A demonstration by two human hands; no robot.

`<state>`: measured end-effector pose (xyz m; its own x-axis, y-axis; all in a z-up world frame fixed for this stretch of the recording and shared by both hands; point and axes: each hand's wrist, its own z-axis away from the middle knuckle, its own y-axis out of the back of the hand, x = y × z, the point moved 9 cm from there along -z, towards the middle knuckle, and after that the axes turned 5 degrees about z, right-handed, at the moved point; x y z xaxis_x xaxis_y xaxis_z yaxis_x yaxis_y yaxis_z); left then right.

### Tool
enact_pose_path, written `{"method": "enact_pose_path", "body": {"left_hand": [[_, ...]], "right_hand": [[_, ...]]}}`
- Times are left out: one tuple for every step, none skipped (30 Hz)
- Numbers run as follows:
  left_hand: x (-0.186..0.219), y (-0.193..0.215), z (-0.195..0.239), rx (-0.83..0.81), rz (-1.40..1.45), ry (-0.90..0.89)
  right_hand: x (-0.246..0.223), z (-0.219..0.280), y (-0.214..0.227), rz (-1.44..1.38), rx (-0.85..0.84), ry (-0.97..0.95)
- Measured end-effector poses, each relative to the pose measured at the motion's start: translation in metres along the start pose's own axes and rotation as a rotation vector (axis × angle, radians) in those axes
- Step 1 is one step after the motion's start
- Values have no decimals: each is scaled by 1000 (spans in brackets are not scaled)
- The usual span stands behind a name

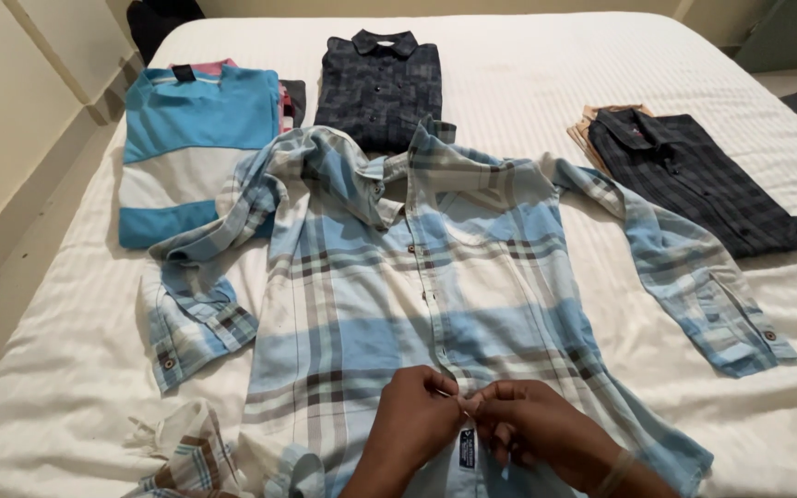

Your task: Buttoning and organizing several shirts laid out on a bed.

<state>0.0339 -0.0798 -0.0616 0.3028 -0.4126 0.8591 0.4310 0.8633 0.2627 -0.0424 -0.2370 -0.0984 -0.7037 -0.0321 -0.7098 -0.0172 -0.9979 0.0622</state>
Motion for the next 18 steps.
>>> {"method": "enact_pose_path", "body": {"left_hand": [[-2,0,-2,-2,0,3],[-8,-5,-3,-56,44,49],[-13,-10,-5,-109,89,94],[-15,-10,-7,-110,89,97],[-17,-12,-9,-127,72,94],[-19,-13,-11,-145,54,91],[-18,-12,-10,-144,54,92],[-12,-7,-11,-103,-9,40],[-6,-3,-10,-62,-74,-13],[0,0,-5,-61,-73,-12],[7,2,0,-67,-77,-8],[13,4,5,-74,-81,-5],[14,4,7,-74,-81,-5],[14,0,8,-114,-93,10],[14,-2,10,-151,-105,24],[11,-3,9,-149,-106,23],[12,-5,7,-151,-113,-22],[14,-6,5,-152,-119,-67]], "right_hand": [[2,0,1,-1,0,-4],[4,-1,0,-47,-21,-14],[6,-2,0,-92,-42,-24],[10,-5,2,-92,-42,-27],[12,-9,3,-72,-52,-3],[15,-12,4,-52,-62,20],[12,-10,1,-51,-63,20],[7,-8,0,-25,-59,50],[3,-5,-3,0,-55,80],[2,-4,-5,0,-56,80],[-1,-4,-7,13,-55,108],[-4,-2,-8,25,-54,136],[-1,-5,-7,24,-54,135],[0,-7,-7,46,-54,161],[0,-10,-6,67,-55,189],[-2,-8,-7,67,-56,191],[-3,-6,-7,88,-51,174],[-4,-4,-7,109,-47,156]]}}
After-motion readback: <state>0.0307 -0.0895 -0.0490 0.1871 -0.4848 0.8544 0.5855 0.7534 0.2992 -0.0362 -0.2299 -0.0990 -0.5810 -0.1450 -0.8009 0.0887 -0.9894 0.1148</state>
